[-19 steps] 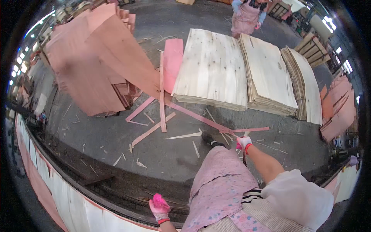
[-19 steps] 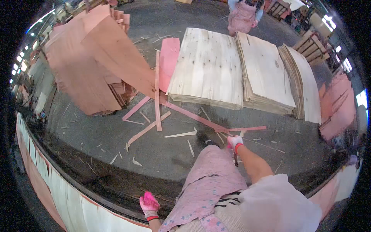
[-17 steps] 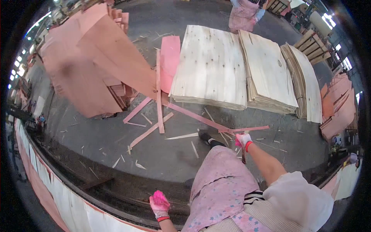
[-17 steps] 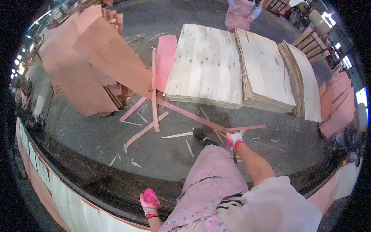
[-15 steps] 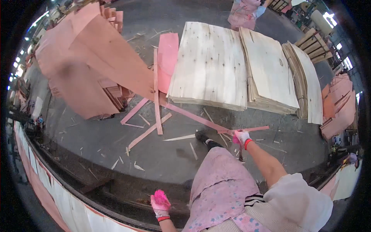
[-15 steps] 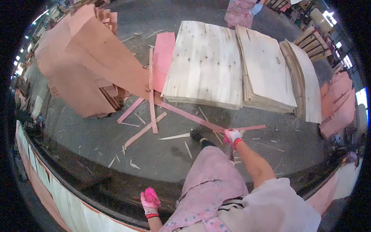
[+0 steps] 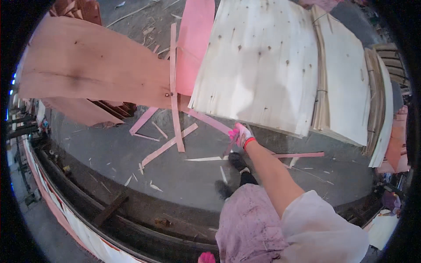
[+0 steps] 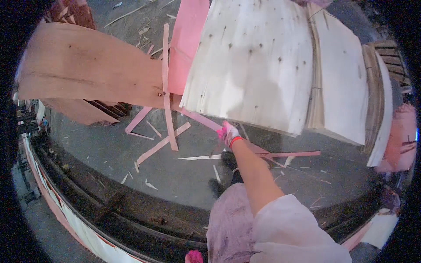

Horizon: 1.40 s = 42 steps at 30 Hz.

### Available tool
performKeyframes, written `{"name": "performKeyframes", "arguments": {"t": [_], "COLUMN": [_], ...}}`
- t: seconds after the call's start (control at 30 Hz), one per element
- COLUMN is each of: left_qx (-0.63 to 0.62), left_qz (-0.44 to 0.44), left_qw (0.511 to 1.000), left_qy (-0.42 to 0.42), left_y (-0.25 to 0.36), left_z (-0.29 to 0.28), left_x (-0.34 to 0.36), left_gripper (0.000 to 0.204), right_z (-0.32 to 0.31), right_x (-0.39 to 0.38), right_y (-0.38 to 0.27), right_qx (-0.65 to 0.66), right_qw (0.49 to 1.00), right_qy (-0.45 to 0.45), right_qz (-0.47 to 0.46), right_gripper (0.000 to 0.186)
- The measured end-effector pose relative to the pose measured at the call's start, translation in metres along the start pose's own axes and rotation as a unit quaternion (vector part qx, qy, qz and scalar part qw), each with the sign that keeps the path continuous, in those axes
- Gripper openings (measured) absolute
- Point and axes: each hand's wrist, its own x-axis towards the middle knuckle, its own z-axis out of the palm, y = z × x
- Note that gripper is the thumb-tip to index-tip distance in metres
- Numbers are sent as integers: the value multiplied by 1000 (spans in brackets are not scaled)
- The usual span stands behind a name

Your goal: The person picks up wood veneer sheets from stacks and lays them onto a long conveyor table, aligning and smoothing them into place by hand.

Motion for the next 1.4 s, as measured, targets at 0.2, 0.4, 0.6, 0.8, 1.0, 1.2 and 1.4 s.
{"name": "performKeyframes", "arguments": {"t": [0.2,0.4,0.6,0.8,1.0,1.2,1.4], "left_qx": [-284,-480,-551,-536,-450,-228,-364], "left_qz": [-179,-237,-257,-90,6,96,178], "left_qw": [940,841,793,800,775,914,863], "left_qy": [-65,-76,-46,-254,-444,-321,-302], "left_y": [-102,12,79,187,355,418,439], "left_z": [21,30,15,3,31,60,15], "left_x": [0,27,81,212,278,234,155], "left_gripper": [46,47,43,77,68,24,29], "right_z": [22,45,22,-84,-150,-161,-234], "right_x": [44,-29,-135,-281,-376,-412,-347], "right_y": [-46,-57,-75,-31,0,-16,-18], "right_qx": [282,317,227,80,193,263,164], "right_qw": [959,948,964,980,974,962,969], "right_qy": [-29,2,-125,-181,-106,-74,-164], "right_qz": [19,32,-65,-3,55,-17,-80], "right_gripper": [47,31,19,29,16,16,46]}}
